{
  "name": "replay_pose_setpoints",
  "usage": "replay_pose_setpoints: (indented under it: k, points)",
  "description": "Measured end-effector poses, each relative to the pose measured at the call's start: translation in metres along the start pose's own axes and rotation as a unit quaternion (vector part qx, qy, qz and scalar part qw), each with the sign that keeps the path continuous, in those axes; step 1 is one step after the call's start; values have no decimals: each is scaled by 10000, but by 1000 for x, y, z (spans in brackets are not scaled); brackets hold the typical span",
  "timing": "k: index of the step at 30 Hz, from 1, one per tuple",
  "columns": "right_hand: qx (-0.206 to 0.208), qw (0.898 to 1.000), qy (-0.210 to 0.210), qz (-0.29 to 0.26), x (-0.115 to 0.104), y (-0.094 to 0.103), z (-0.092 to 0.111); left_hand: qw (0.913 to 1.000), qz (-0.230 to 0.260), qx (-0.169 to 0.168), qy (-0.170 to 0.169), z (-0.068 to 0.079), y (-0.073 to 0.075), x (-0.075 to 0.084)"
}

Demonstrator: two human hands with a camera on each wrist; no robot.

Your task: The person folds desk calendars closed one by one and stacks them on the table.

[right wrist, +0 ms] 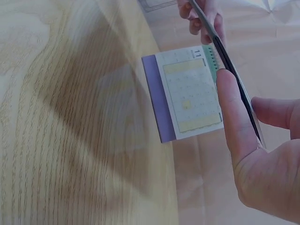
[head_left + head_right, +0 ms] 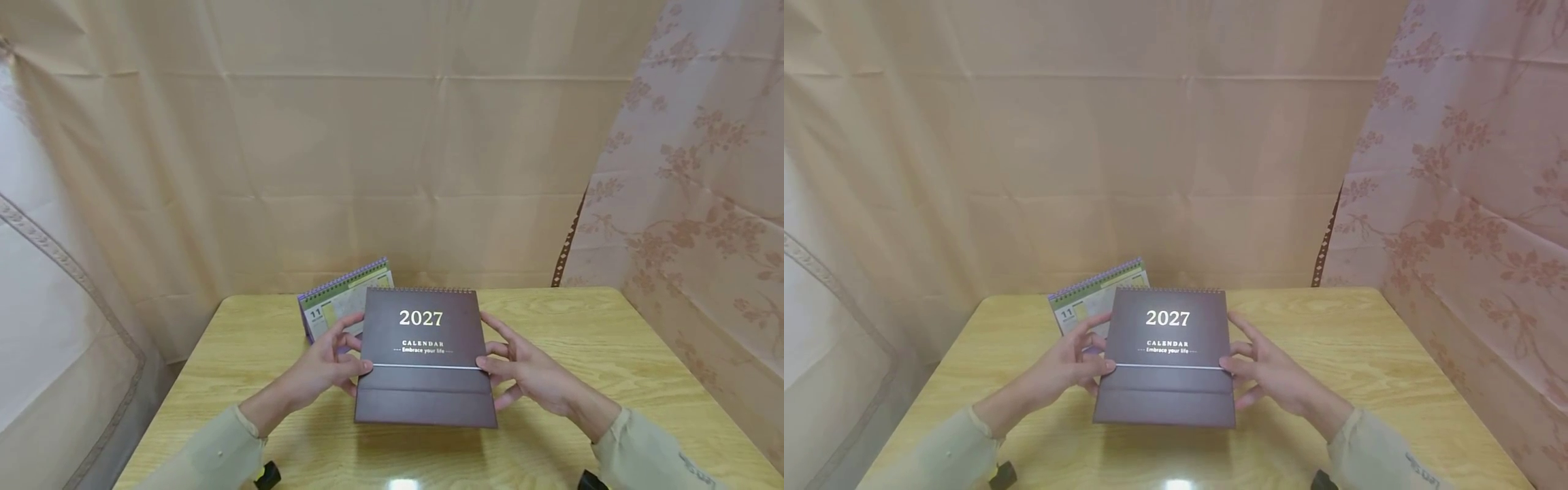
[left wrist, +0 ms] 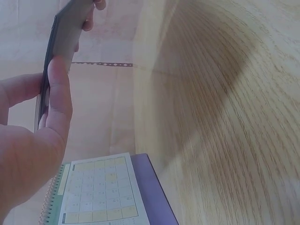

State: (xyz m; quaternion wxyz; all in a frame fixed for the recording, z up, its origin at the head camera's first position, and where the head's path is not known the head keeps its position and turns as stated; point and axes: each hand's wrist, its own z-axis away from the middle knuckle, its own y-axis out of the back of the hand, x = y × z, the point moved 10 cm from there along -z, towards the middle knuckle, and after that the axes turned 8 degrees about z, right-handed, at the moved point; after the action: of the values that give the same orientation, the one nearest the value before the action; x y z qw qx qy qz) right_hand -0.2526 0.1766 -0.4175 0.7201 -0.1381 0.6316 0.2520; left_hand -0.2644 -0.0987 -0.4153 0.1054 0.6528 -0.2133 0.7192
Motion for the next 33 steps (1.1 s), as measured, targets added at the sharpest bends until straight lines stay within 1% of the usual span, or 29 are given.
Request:
replay_pose_setpoints:
  k: [7,13,16,23,30,33]
  points:
    - [26,10000,-13,69,0,1,-2,10000,-69,-16,3,-2,-1,0]
    - [158,9994,-6,315,-1,9,-5,9995,-320,-29,-69,-10,-2,-3]
    - [246,9989,-30,391,1,14,-6,9989,-455,-20,-93,-17,-3,-6]
    - [346,9981,-127,495,11,28,-7,9988,-478,39,67,-33,-7,-20]
    - [603,9953,-182,738,16,49,-10,9983,-569,-13,119,-59,-17,-25]
    - [711,9936,-249,840,19,57,-11,9973,-712,-18,158,-69,-20,-27]
